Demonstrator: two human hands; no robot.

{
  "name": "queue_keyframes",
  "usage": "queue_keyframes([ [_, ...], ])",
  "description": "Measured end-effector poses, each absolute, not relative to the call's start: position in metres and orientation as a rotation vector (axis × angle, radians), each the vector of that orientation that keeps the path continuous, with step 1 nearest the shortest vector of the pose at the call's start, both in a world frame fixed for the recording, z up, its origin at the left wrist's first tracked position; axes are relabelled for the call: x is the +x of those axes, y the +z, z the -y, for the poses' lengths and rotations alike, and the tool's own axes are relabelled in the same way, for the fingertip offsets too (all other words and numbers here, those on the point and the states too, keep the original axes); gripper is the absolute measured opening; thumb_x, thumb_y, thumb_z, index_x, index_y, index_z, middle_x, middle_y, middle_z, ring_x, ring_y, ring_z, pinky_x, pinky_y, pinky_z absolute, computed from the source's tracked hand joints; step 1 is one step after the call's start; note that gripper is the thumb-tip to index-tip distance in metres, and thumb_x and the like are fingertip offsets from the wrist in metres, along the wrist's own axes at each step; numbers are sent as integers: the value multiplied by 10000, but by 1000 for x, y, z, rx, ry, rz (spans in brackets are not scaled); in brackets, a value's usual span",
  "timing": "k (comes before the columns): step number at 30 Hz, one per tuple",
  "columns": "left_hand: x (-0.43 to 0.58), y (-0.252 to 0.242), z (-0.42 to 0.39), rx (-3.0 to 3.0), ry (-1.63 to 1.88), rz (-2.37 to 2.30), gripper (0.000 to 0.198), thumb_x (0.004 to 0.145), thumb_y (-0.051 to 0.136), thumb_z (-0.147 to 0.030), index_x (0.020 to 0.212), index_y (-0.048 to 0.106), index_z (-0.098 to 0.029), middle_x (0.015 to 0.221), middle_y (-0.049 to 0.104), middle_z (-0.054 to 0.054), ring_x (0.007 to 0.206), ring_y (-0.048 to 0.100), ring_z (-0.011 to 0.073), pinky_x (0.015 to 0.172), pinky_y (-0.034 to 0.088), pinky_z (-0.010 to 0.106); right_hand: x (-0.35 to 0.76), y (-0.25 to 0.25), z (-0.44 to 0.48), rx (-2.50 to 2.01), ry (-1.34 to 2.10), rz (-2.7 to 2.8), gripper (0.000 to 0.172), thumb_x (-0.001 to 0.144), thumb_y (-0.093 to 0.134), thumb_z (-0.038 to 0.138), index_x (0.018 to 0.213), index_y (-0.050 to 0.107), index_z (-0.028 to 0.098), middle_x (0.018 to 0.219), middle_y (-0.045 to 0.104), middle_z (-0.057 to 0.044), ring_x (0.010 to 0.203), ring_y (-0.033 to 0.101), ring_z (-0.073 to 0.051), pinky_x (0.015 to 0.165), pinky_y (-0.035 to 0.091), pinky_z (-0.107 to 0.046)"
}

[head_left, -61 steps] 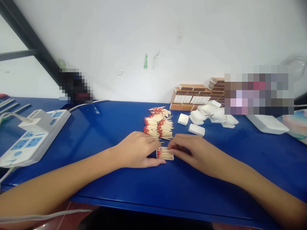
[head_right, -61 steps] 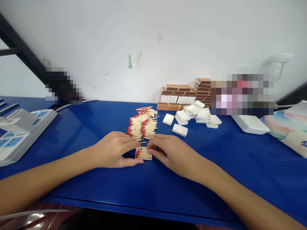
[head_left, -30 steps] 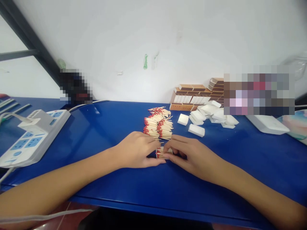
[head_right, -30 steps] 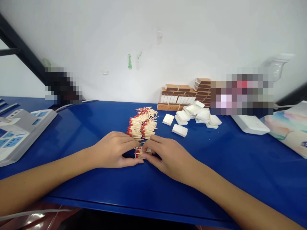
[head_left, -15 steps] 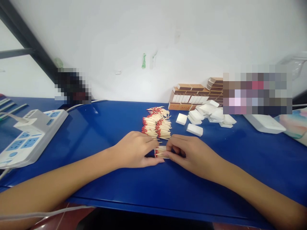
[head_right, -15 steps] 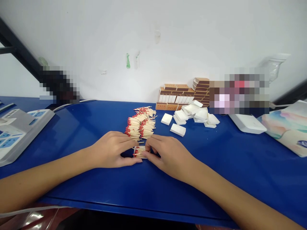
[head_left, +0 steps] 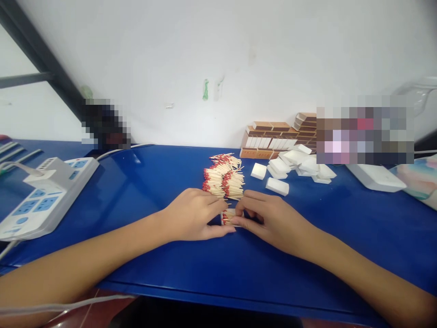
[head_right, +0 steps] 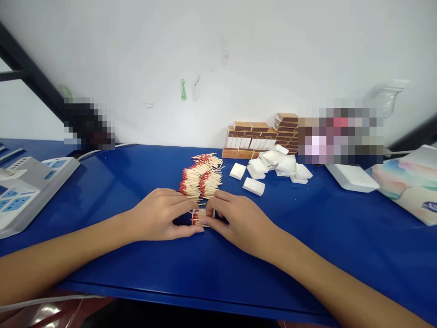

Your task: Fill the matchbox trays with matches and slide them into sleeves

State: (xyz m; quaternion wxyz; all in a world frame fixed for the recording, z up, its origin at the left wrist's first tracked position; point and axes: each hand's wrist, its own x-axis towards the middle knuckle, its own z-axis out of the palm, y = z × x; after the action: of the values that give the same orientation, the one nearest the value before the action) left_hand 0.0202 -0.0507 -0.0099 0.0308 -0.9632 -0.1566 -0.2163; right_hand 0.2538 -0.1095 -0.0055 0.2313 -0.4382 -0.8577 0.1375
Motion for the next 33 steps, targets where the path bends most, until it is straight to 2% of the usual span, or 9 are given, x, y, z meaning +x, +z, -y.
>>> queue_keyframes([
  [7,20,-11,50,-2972,-667,479,440,980,575,-573,881,689,-160,666,665,2,600,654,178,572,483,316,254,-5,110,-1211,396,2370,172,995,641,290,853,631,194,792,596,-2,647,533,-121,572,385,-250],
  [14,20,-9,50,-2987,-647,484,425,989,568,-552,863,668,-158,685,668,10,619,654,171,580,486,303,254,-4,112,-1188,460,2352,85,997,637,279,958,670,211,843,619,-6,683,562,-125,586,410,-248],
  [24,18,-7,48,-2969,-625,481,422,982,581,-556,905,689,-156,696,678,10,627,664,180,590,476,307,253,-1,111,-1184,431,2362,77,986,629,230,921,658,203,802,588,1,676,543,-128,583,392,-249],
  [33,15,-7,44,-2975,-598,515,447,977,576,-578,897,686,-151,684,679,15,610,655,162,568,431,286,270,-1,96,-1390,199,2225,168,991,591,290,851,634,208,735,584,-5,632,517,-143,583,387,-276],
])
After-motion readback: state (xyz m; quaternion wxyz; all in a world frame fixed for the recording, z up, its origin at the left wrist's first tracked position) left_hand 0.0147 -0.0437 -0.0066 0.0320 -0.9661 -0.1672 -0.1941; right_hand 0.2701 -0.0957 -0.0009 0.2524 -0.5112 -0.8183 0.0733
